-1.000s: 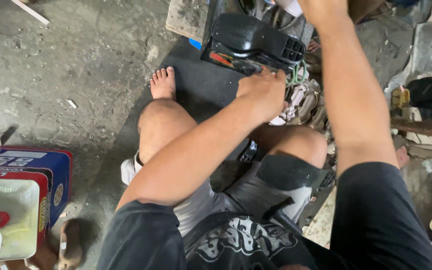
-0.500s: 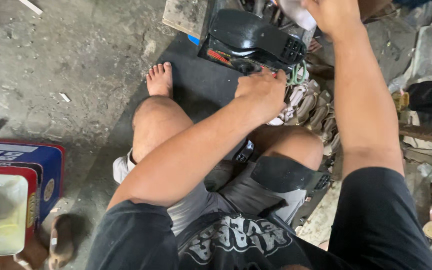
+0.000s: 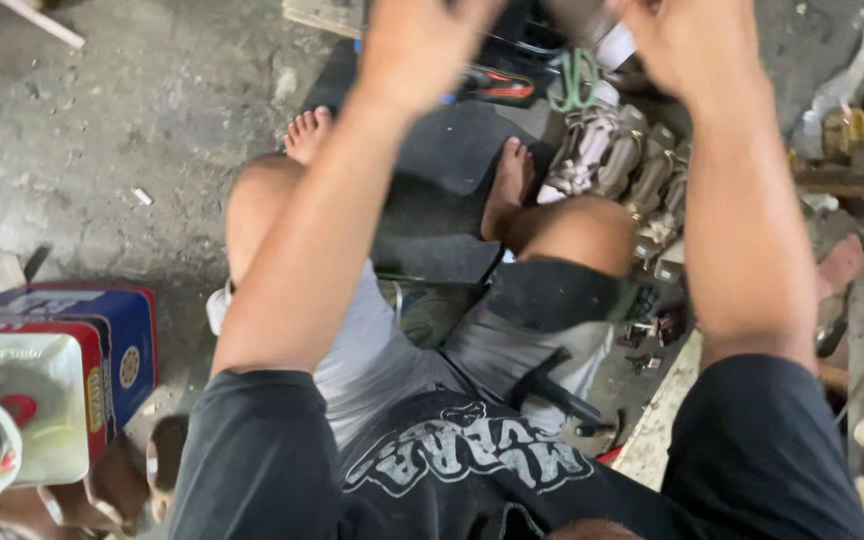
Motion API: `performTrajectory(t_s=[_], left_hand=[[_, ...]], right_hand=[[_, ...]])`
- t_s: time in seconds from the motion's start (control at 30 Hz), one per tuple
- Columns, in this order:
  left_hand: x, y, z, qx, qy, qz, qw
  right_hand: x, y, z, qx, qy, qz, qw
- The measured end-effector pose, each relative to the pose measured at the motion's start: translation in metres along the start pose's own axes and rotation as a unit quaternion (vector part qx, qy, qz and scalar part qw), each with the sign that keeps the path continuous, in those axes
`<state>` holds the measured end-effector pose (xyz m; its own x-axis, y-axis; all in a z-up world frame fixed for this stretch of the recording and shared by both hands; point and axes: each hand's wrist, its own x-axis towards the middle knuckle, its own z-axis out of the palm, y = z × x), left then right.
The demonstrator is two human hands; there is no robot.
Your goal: The person sits on the floor and uses a hammer to attach a new sole to a sandal. They repeatedly pick up sandals, position the sole, and hammer it into place, then place the finished sandal aside.
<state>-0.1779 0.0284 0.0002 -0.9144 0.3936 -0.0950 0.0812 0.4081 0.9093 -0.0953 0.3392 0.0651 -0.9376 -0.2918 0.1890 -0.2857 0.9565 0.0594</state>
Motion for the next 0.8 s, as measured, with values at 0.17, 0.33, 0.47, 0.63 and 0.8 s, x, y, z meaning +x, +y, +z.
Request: performTrajectory(t_s=[0.17, 0.33, 0.47, 0.63, 0.8], left_hand=[[-0.068, 0.041, -0.031, -0.634, -0.254, 0.065, 0.728], [-0.171, 0.077, -0.028, -0.496, -0.262, 0.064, 0.825], [-0.222, 0.09, -0.031, -0.434, -0.164, 0.05, 0.885], [-0.259, 0.056, -0.015, -0.366, -0.124, 0.037, 0.921], [-0.276, 0.028, -0.017, -0.395, -0.13, -0.065, 0.907]], right_hand=[[-0.101, -0.116, -0.079, 0.339, -0.154, 0.18, 0.91], [-0.236, -0.212, -0.073, 0.76, -0.024, 0.429, 0.487], [-0.294, -0.274, -0.075, 0.705, 0.053, 0.396, 0.586], [-0.313, -0.316, -0.083, 0.569, -0.073, 0.455, 0.681], [-0.274, -0.279, -0.12, 0.344, -0.038, 0.435, 0.831]])
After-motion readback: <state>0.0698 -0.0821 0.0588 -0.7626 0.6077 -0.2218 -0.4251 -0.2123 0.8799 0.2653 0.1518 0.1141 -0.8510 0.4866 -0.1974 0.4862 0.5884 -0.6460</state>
